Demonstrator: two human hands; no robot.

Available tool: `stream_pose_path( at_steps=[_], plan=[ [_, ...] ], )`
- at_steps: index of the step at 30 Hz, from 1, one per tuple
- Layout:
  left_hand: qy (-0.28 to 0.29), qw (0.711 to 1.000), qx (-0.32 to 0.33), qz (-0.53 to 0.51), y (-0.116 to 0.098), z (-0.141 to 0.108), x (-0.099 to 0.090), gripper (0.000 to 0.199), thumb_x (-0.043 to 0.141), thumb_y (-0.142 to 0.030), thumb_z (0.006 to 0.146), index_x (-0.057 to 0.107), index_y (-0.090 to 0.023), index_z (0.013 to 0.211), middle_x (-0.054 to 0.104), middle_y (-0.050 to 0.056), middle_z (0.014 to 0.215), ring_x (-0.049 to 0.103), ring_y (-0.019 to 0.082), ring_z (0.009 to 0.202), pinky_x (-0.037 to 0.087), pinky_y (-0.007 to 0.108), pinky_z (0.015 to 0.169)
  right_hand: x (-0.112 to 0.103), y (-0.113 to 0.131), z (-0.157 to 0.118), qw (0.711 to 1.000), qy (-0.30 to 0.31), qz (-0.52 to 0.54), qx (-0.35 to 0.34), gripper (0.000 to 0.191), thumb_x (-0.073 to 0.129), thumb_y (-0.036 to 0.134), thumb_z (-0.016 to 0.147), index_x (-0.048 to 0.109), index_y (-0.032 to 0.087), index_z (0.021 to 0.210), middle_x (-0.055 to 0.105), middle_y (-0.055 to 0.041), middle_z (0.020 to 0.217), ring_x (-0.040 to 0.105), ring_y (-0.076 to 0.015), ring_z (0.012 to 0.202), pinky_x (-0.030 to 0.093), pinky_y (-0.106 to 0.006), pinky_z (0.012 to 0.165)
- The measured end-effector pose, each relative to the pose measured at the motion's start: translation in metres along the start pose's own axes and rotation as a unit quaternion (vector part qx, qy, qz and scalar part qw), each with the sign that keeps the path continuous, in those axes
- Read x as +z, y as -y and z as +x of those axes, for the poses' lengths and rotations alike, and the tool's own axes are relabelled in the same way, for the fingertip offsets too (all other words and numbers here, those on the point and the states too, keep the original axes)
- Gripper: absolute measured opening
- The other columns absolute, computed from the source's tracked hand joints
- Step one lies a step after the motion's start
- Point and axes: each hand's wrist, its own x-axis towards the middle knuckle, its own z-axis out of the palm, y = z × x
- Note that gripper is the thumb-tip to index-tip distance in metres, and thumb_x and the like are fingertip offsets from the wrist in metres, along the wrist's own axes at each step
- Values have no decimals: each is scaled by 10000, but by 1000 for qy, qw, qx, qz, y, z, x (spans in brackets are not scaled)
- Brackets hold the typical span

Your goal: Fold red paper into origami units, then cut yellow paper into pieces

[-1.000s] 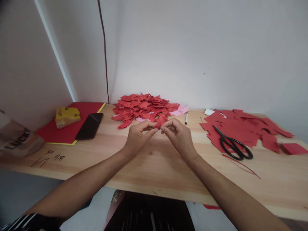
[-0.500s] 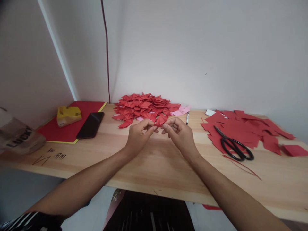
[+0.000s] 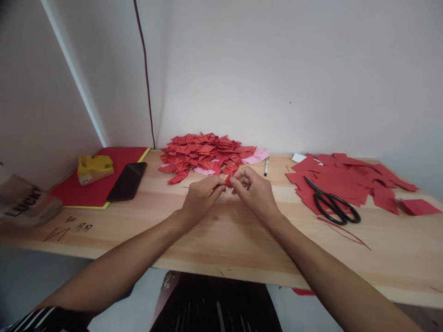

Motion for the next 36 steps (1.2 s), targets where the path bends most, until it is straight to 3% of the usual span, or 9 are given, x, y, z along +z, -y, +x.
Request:
stream_pose_path(
  at_steps=[6,13,17,21,25,29,33,36],
  plan=[
    [7,977,-148,-154,-5,4,-2,60,587,-135,871,613,-178,837,690,-18,749,669,101,679,481,199,641,0,-3,0,1000,3,-3,-6,262,621,457,865,592,197,883,722,-28,711,663,-150,584,485,-248,546],
    [-1,948,-205,-242,-5,7,-1,54,602,-133,835,589,-170,798,671,-10,741,690,108,660,512,191,611,2,-10,1,999,23,36,-8,274,644,449,851,591,202,956,740,-52,822,699,-180,729,502,-272,614],
    [-6,953,-196,-229,-3,6,-1,51,588,-132,841,582,-168,806,658,-10,730,667,107,656,494,199,615,3,-11,2,998,33,62,2,318,665,469,831,574,198,970,743,-55,831,713,-189,772,506,-274,636],
    [17,994,-85,-66,0,1,1,111,527,-144,892,603,-179,819,654,-4,745,607,115,692,433,227,664,2,-7,3,996,44,66,33,352,650,524,823,541,198,900,744,-55,769,718,-193,701,493,-265,579],
    [44,999,-25,-9,-1,-1,2,163,475,-169,931,603,-179,830,669,17,798,598,131,743,410,245,693,0,-3,4,997,36,42,56,328,671,491,809,525,201,852,750,-49,764,694,-163,609,467,-241,535],
    [31,993,-95,-69,-2,1,2,99,542,-126,871,611,-185,829,664,-9,737,598,112,678,413,227,662,0,-3,3,998,30,21,41,235,656,407,836,537,210,881,736,-25,732,696,-163,635,459,-232,542],
    [24,966,-181,-182,-3,4,2,74,564,-110,825,589,-180,827,643,-27,689,609,95,619,437,203,611,0,-5,2,999,24,13,27,183,648,363,844,544,218,886,717,-6,703,690,-164,636,466,-242,555],
    [18,952,-211,-219,-3,5,3,72,562,-108,809,575,-178,819,638,-26,695,618,91,603,448,197,584,1,-6,2,999,29,23,22,180,650,361,844,560,217,902,721,-7,729,685,-157,643,478,-248,575]
  ],
)
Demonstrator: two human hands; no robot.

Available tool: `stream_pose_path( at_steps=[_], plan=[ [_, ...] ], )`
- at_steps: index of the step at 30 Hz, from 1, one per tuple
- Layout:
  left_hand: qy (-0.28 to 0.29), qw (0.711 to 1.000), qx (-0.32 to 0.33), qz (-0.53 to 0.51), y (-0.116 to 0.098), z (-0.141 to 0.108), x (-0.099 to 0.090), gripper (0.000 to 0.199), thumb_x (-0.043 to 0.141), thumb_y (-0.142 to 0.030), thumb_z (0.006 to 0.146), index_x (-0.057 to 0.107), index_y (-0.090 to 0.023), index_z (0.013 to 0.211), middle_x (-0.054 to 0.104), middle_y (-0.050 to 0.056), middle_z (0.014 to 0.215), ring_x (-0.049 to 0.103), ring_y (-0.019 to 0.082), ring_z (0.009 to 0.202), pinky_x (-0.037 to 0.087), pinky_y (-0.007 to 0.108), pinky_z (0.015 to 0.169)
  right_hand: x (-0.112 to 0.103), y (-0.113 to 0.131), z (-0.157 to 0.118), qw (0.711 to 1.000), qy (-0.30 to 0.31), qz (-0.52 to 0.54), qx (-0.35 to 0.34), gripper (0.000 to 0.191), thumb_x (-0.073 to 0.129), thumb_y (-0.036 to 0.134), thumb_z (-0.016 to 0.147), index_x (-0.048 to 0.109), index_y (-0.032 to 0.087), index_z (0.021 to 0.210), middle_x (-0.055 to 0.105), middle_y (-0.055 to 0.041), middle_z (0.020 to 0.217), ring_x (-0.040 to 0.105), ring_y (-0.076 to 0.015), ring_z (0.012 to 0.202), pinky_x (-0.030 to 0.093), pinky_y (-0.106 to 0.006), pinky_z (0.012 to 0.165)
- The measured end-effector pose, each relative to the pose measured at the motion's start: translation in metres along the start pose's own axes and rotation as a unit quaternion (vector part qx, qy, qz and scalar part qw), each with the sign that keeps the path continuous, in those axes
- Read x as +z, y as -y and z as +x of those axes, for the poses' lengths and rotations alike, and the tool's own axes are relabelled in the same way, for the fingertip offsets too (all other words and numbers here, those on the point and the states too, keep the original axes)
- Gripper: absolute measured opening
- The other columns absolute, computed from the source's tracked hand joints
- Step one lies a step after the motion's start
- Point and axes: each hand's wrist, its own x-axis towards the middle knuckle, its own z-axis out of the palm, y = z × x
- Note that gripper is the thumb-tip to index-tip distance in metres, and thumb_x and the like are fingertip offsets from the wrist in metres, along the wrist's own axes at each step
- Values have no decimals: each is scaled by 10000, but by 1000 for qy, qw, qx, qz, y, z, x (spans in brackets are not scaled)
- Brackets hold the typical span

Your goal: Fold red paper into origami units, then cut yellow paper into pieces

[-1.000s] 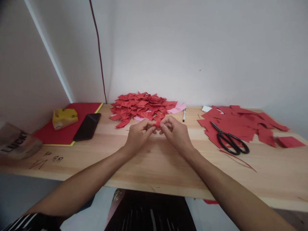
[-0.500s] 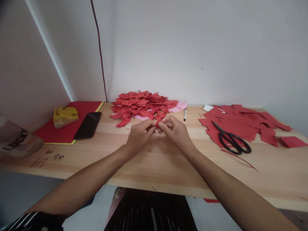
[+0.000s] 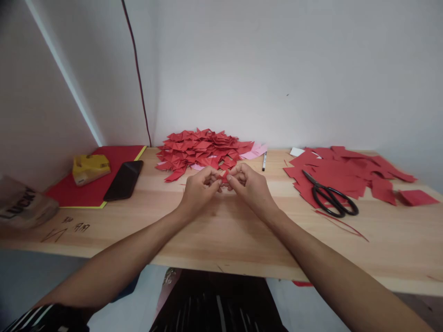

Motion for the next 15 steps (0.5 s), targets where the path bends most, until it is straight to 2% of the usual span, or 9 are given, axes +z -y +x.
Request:
stream_pose_path(
  at_steps=[7,11,15],
  plan=[
    [2,998,-28,-63,-1,2,-2,75,572,-116,796,535,-178,821,610,-34,639,637,107,579,482,218,585,3,-6,2,997,15,70,-3,231,669,346,823,544,207,958,713,-14,764,682,-154,675,497,-263,602],
    [25,990,-49,-127,1,3,-2,96,593,-163,806,512,-180,854,623,-32,651,647,112,590,502,230,609,3,-7,2,998,2,46,-32,205,643,348,845,549,211,964,677,3,734,664,-151,670,495,-276,629],
    [39,982,-85,-163,3,4,-1,206,646,-189,779,482,-187,903,603,-53,614,628,110,556,488,221,576,4,-8,1,999,-8,-2,-41,171,614,329,861,546,225,978,681,1,756,666,-165,712,496,-302,687]
  ],
)
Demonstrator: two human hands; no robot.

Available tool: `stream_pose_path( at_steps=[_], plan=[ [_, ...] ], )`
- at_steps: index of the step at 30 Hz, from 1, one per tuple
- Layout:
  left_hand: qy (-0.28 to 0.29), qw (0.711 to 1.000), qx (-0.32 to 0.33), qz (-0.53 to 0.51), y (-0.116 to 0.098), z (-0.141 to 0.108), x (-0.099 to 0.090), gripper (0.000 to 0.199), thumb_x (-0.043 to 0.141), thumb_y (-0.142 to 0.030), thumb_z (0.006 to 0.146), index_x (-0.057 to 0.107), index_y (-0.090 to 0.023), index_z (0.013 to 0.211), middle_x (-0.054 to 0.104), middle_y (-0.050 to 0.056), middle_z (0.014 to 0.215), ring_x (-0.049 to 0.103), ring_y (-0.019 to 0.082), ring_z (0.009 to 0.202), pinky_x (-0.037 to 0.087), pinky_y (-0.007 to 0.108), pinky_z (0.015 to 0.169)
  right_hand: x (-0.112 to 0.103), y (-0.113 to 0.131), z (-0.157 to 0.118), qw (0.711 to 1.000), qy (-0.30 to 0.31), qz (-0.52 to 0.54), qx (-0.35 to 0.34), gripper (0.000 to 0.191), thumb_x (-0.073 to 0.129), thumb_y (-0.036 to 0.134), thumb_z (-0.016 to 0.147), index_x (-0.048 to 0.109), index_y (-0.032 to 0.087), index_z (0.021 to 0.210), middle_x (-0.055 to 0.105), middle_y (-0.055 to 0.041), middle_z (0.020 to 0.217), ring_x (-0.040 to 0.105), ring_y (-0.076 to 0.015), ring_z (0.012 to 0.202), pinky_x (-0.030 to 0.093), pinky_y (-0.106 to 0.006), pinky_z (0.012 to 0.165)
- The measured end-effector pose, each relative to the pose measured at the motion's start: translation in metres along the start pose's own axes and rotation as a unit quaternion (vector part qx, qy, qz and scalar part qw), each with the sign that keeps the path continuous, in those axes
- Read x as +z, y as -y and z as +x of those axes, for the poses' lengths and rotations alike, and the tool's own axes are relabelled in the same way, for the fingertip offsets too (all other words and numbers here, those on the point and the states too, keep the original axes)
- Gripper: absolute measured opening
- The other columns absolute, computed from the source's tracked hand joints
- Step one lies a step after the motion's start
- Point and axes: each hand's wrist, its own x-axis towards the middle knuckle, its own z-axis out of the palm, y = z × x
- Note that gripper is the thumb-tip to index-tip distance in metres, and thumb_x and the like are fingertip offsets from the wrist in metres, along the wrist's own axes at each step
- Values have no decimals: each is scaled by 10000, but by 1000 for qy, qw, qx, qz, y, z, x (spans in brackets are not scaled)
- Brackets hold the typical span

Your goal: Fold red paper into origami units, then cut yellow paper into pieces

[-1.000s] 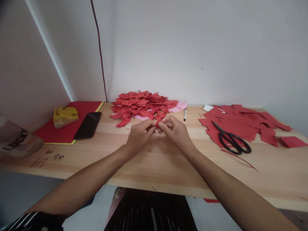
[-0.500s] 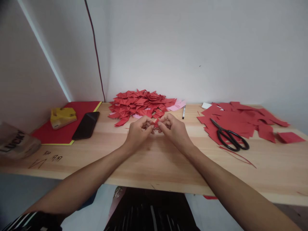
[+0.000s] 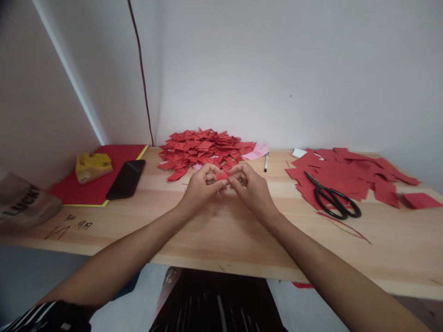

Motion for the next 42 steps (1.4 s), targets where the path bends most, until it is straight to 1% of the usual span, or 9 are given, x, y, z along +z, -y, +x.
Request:
stream_pose_path(
  at_steps=[5,13,19,21,24,27,33,38,42],
  plan=[
    [3,1000,-26,-17,2,1,0,266,662,-199,765,442,-197,915,609,-54,624,571,84,527,448,196,537,4,-1,-2,1000,6,-20,-3,154,599,308,856,538,231,975,681,-1,774,657,-169,715,485,-305,691],
    [18,1000,-11,-3,6,1,1,306,606,-152,754,423,-216,990,546,-87,610,497,60,506,371,166,513,7,6,-7,998,23,-50,-6,163,594,275,843,520,244,986,663,6,759,618,-167,671,463,-301,659],
    [60,996,-23,-68,5,2,-3,311,591,-191,779,403,-200,1026,582,-52,665,552,83,563,436,202,558,5,0,-4,1000,17,-15,-7,155,590,261,837,522,245,975,654,12,764,625,-166,689,468,-302,666],
    [57,997,-19,-55,6,2,-4,300,586,-194,792,404,-199,1030,586,-50,654,553,84,555,442,206,559,4,-2,-3,1000,13,-7,0,156,598,271,833,522,246,966,661,9,770,633,-171,695,478,-309,673],
    [41,999,-3,2,7,0,-5,280,580,-187,805,415,-211,1031,563,-66,624,567,89,553,451,207,564,5,0,-2,1000,17,0,15,191,630,288,811,523,251,964,661,7,760,637,-178,690,492,-315,666],
    [33,999,9,28,8,-1,-5,258,564,-174,812,425,-216,1025,540,-73,613,588,99,574,462,207,570,6,3,-2,999,24,21,24,210,633,265,794,515,250,966,650,12,755,633,-172,683,486,-308,655],
    [56,998,1,-7,10,1,-5,204,520,-188,851,408,-208,1020,611,-43,679,584,89,554,464,212,574,5,4,-2,998,18,55,34,226,588,208,771,500,232,978,604,47,693,608,-146,627,446,-277,599],
    [64,998,-4,-11,11,2,-7,237,560,-197,846,405,-209,1025,642,-33,691,616,104,577,482,227,596,2,3,-1,998,19,40,34,225,577,198,767,502,230,977,585,59,665,578,-135,594,415,-265,573],
    [63,998,2,6,11,1,-7,275,606,-166,810,432,-210,1018,617,-52,644,649,121,611,500,236,626,1,2,-1,999,22,32,26,204,575,205,772,505,225,963,565,62,652,537,-121,564,393,-258,556]
  ],
)
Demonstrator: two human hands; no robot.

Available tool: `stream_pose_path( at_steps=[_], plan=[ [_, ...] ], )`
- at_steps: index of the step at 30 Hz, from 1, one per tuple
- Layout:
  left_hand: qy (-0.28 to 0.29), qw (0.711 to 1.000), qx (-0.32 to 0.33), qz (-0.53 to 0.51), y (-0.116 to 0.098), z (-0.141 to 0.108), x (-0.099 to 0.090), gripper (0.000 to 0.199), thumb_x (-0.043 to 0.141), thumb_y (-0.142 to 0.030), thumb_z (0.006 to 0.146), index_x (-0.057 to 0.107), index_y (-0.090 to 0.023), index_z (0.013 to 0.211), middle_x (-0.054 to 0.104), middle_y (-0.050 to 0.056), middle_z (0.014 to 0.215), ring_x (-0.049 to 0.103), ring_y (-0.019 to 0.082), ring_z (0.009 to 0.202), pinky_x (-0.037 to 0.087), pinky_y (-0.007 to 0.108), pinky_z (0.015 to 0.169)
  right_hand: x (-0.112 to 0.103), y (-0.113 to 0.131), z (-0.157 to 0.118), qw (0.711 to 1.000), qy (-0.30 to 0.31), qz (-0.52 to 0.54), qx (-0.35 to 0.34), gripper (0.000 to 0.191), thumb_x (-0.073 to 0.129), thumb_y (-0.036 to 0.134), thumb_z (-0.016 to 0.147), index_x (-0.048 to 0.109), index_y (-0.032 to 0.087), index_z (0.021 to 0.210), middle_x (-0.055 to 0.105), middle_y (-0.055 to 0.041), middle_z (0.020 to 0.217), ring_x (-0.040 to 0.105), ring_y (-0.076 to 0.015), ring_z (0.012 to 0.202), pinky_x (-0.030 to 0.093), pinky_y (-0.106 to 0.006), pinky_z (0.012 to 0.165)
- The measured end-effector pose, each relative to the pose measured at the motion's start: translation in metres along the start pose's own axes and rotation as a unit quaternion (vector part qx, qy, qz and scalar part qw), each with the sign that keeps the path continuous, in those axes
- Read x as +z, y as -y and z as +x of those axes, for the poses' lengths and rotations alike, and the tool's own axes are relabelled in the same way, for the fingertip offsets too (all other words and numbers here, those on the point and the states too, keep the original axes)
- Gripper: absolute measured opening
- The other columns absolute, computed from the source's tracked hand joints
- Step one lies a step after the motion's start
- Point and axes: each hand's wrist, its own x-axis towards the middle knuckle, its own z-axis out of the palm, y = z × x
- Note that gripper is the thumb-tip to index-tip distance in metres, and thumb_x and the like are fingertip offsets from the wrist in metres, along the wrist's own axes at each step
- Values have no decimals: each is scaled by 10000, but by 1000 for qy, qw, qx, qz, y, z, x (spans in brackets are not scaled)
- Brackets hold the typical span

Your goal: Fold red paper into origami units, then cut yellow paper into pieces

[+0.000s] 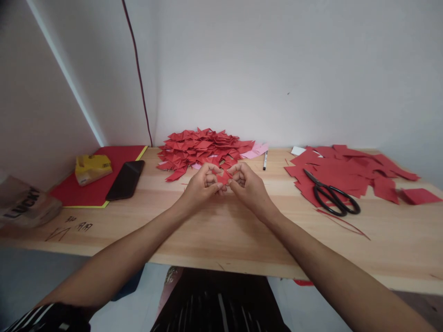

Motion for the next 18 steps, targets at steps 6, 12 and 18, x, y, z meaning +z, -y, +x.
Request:
stream_pose_path(
  at_steps=[6,12,18],
  plan=[
    [-6,1000,-2,-3,-1,0,-2,230,602,-171,815,439,-206,973,645,-38,664,650,117,597,498,228,608,-2,1,1,1000,13,12,-1,212,582,228,784,504,225,981,571,61,671,541,-123,576,393,-258,565],
    [15,1000,18,4,-4,0,-1,263,641,-187,798,458,-204,987,565,-65,661,626,104,609,466,215,604,-5,3,2,1000,5,-2,-4,254,594,233,788,496,237,1022,582,55,675,565,-139,606,406,-269,591],
    [3,998,49,50,-10,-2,0,226,644,-179,807,497,-200,977,585,-38,717,595,100,654,414,208,586,-5,8,2,1000,0,17,-4,244,598,229,775,487,231,992,573,59,658,573,-138,610,413,-266,592]
  ],
)
